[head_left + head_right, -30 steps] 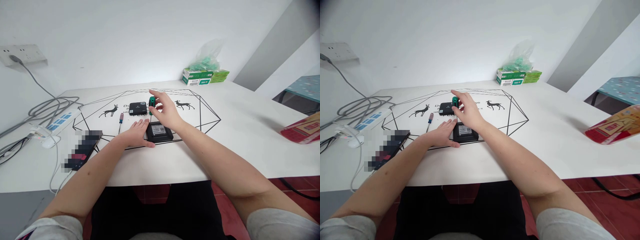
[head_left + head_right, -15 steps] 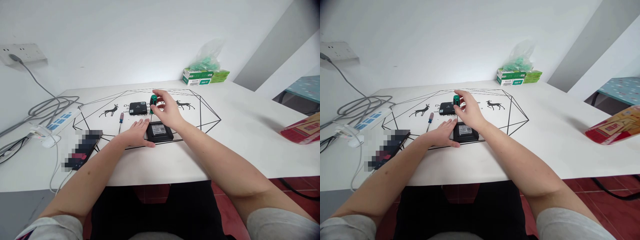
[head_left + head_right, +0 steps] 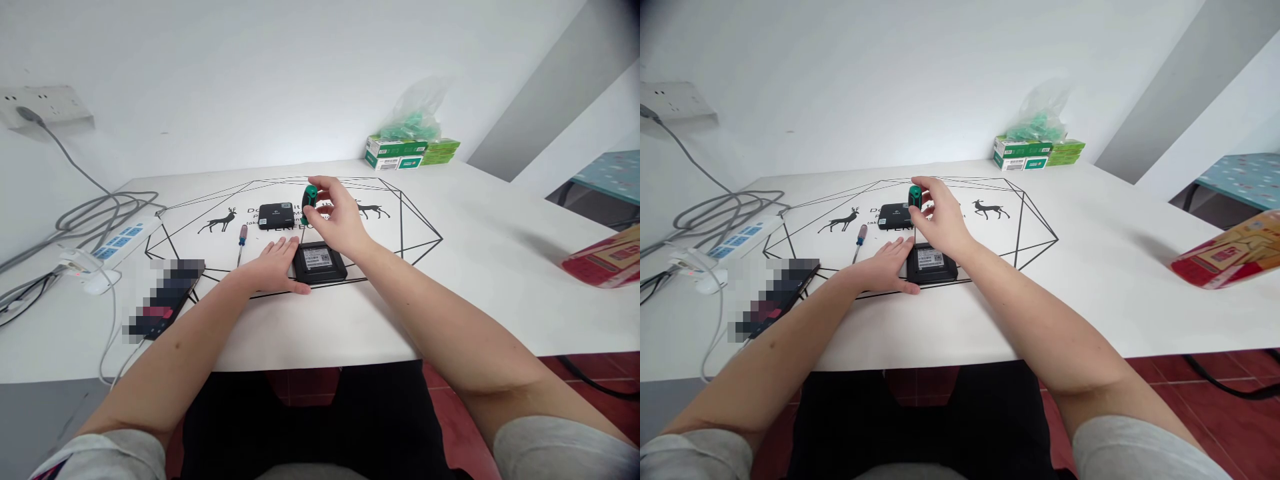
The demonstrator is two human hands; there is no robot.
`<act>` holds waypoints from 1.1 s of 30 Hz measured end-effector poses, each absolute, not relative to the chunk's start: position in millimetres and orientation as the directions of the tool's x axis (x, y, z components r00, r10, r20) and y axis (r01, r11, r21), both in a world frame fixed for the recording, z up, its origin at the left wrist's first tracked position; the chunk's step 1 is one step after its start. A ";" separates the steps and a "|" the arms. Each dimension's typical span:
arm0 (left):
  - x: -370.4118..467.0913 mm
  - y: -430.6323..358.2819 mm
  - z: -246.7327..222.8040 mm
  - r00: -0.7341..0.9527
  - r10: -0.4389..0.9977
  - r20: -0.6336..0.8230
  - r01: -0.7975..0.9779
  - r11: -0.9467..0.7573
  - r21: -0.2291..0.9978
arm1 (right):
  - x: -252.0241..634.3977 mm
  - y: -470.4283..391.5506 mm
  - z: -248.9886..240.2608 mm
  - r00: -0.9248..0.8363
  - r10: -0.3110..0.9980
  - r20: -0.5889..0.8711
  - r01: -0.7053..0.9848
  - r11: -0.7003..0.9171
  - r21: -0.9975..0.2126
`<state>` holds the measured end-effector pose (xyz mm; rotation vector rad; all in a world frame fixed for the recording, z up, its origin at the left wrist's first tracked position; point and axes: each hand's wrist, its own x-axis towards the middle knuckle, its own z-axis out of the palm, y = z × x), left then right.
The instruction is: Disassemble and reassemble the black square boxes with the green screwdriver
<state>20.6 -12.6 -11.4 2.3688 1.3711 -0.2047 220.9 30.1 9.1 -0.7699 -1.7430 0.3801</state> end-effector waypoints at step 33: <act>21.6 -12.9 -10.9 0.495 0.808 -0.320 0.866 -0.431 0.253 | 218.5 29.9 6.8 -0.219 0.653 0.725 0.272 0.755 -0.597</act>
